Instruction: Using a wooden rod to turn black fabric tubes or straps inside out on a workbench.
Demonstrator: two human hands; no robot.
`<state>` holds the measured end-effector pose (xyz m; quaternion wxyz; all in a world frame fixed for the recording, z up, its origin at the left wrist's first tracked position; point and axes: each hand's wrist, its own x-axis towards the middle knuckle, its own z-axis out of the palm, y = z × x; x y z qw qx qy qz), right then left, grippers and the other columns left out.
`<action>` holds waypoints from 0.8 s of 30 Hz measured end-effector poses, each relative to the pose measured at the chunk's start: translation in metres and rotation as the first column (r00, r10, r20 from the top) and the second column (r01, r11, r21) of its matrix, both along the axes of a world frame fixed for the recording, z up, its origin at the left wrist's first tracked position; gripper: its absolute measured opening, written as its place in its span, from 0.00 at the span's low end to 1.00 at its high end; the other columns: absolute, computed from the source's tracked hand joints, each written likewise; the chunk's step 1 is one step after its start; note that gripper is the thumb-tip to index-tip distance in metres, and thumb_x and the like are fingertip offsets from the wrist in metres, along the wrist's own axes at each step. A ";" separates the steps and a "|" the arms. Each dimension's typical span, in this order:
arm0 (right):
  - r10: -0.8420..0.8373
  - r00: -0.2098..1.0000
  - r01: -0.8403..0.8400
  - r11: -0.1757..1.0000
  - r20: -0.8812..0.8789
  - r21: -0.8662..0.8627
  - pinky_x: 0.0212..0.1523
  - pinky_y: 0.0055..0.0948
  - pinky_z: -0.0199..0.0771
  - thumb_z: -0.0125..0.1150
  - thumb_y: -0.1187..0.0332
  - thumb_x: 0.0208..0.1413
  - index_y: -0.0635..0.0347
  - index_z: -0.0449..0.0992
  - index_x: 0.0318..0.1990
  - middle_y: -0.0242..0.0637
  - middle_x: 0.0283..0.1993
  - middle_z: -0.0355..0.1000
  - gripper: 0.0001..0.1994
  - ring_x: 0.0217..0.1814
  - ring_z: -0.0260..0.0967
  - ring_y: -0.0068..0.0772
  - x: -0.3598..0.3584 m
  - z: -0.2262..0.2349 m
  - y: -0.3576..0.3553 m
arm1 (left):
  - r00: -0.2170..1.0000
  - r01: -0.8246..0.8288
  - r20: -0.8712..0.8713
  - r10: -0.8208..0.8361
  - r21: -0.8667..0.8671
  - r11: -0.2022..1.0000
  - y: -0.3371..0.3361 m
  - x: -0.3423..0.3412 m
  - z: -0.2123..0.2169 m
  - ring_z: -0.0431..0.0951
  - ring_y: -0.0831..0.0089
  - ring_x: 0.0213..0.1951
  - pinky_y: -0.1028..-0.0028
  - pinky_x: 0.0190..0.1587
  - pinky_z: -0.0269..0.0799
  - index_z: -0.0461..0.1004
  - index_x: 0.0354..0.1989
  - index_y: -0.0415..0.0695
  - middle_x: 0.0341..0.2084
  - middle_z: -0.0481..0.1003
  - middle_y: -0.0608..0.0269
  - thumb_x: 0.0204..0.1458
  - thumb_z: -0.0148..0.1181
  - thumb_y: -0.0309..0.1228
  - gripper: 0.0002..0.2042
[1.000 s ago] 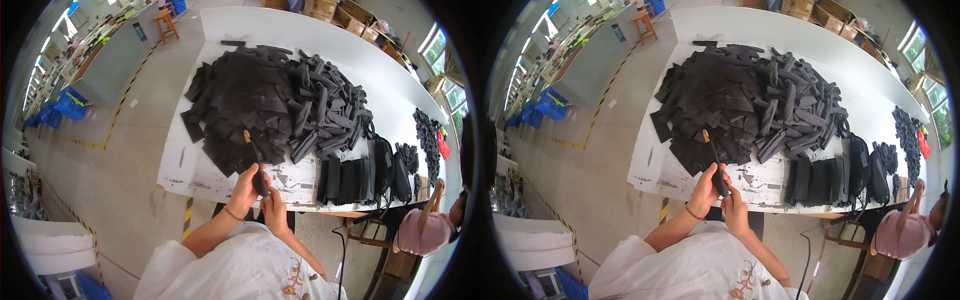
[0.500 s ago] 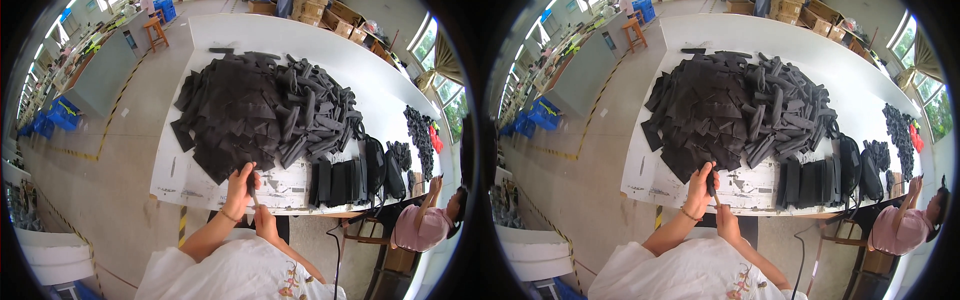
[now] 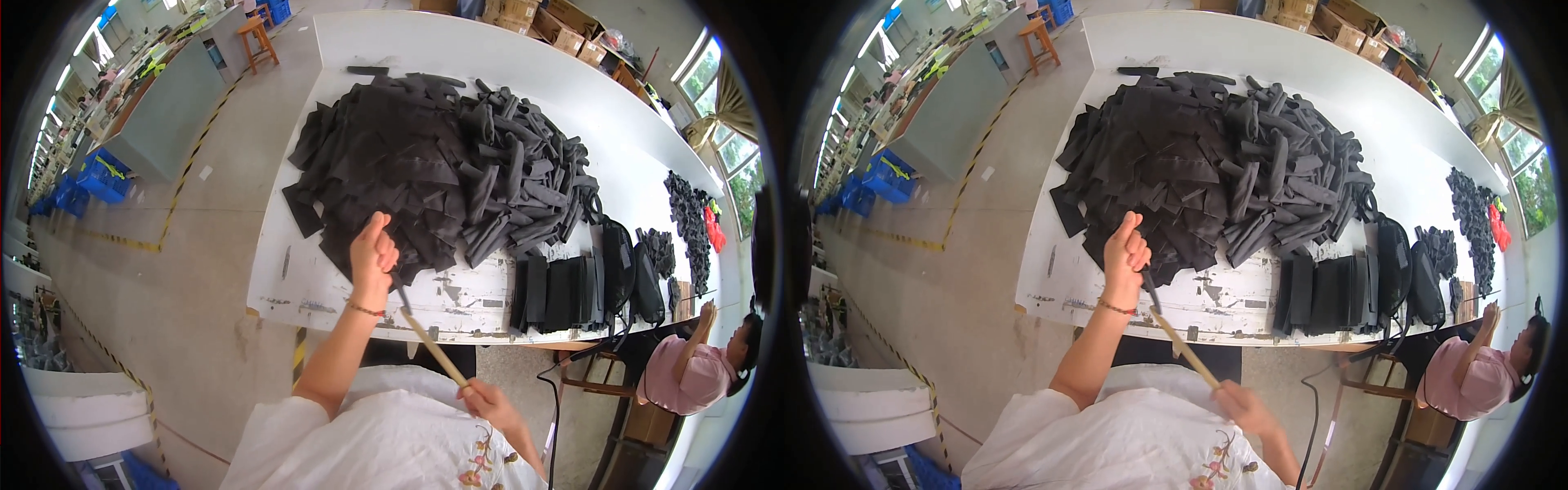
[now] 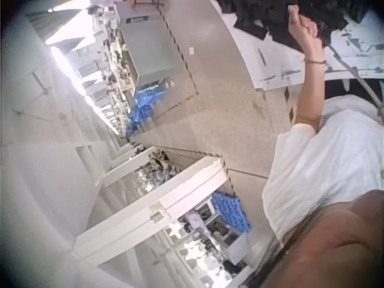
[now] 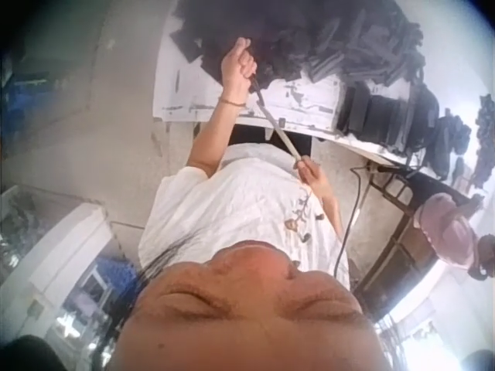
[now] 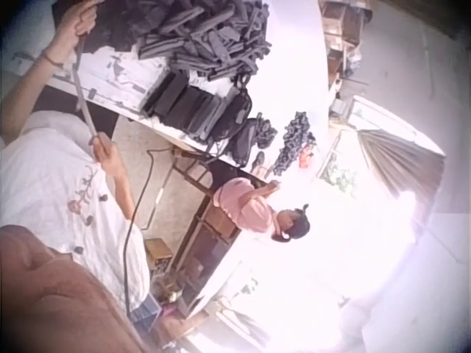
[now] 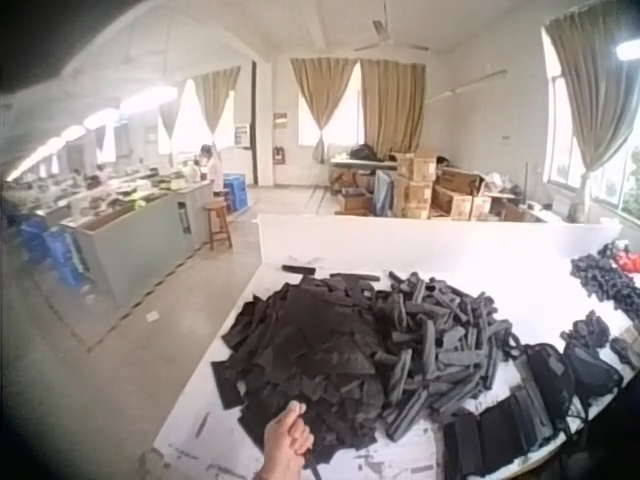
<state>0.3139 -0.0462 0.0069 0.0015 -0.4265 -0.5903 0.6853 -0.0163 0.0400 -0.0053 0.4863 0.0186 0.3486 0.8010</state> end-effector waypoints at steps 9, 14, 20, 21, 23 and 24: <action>-0.441 0.804 0.594 0.627 -0.399 0.505 0.22 0.22 0.59 0.67 0.71 0.51 0.63 0.74 0.32 0.31 0.19 0.62 0.07 0.20 0.56 0.19 -0.118 0.014 0.049 | 0.982 -0.096 0.146 0.121 -0.165 0.982 0.013 0.047 0.008 0.56 0.87 0.13 0.83 0.16 0.50 0.69 0.33 0.46 0.14 0.62 0.75 0.59 0.55 0.38 0.09; -0.360 0.758 0.628 0.627 -0.544 0.461 0.25 0.21 0.55 0.63 0.76 0.53 0.67 0.73 0.32 0.29 0.25 0.62 0.05 0.25 0.55 0.18 -0.133 -0.004 0.084 | 0.997 0.074 0.024 -0.070 -0.250 0.965 -0.001 0.054 0.011 0.73 0.75 0.23 0.79 0.26 0.67 0.72 0.36 0.39 0.23 0.73 0.62 0.57 0.57 0.35 0.10; -0.287 0.830 0.552 0.546 -0.479 0.630 0.23 0.20 0.52 0.62 0.71 0.56 0.64 0.70 0.26 0.25 0.20 0.57 0.10 0.23 0.50 0.16 -0.120 0.003 0.110 | 0.417 0.764 -0.575 -0.705 -0.200 0.614 -0.028 0.060 0.005 0.76 0.77 0.27 0.78 0.30 0.72 0.70 0.39 0.36 0.23 0.72 0.65 0.61 0.49 0.36 0.13; -0.299 0.813 0.578 0.518 -0.499 0.631 0.23 0.21 0.52 0.61 0.71 0.57 0.64 0.69 0.26 0.25 0.20 0.57 0.11 0.24 0.50 0.16 -0.119 0.005 0.112 | 0.469 0.785 -0.442 -0.764 -0.187 0.590 -0.031 0.064 0.006 0.75 0.77 0.23 0.78 0.28 0.71 0.69 0.35 0.37 0.20 0.70 0.67 0.62 0.48 0.36 0.13; -0.316 0.772 0.634 0.430 -0.551 0.642 0.24 0.20 0.51 0.58 0.71 0.59 0.64 0.67 0.27 0.25 0.20 0.55 0.10 0.25 0.49 0.15 -0.124 0.013 0.122 | 0.498 0.744 -0.536 -0.682 -0.140 0.653 -0.033 0.067 0.003 0.71 0.78 0.17 0.78 0.23 0.68 0.66 0.31 0.38 0.16 0.67 0.67 0.64 0.44 0.35 0.14; -0.381 0.723 0.690 0.444 -0.576 0.572 0.24 0.19 0.50 0.57 0.72 0.60 0.63 0.67 0.27 0.24 0.21 0.55 0.10 0.25 0.48 0.15 -0.125 0.015 0.127 | 0.514 0.734 -0.530 -0.674 -0.135 0.666 -0.038 0.071 0.002 0.69 0.79 0.16 0.79 0.22 0.67 0.65 0.30 0.39 0.16 0.66 0.67 0.64 0.42 0.36 0.14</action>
